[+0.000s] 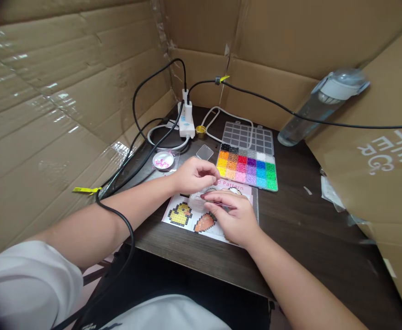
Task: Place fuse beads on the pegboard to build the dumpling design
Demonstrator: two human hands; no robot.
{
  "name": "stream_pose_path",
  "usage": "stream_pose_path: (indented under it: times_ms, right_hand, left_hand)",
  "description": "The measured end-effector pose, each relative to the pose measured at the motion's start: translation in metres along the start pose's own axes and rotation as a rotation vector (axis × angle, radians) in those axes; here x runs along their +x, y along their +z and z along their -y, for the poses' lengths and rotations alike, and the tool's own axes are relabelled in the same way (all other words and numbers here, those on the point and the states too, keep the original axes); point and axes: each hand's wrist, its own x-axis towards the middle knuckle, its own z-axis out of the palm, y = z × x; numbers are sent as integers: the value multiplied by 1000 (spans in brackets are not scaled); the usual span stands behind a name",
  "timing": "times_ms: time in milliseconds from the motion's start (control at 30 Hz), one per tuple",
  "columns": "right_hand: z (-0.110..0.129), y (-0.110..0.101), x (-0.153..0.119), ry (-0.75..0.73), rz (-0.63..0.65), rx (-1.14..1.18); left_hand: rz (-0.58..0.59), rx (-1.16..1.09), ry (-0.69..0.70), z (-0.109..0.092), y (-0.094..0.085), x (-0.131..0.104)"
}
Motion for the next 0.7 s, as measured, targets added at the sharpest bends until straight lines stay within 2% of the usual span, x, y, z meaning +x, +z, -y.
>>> stream_pose_path:
  times_ms: [267,700]
  right_hand:
    - [-3,11,4,-33,12,1]
    - [-4,12,6,-1,23,28]
  left_hand:
    - [5,67,44,2,2,0]
    - [4,99,81,3,3,0]
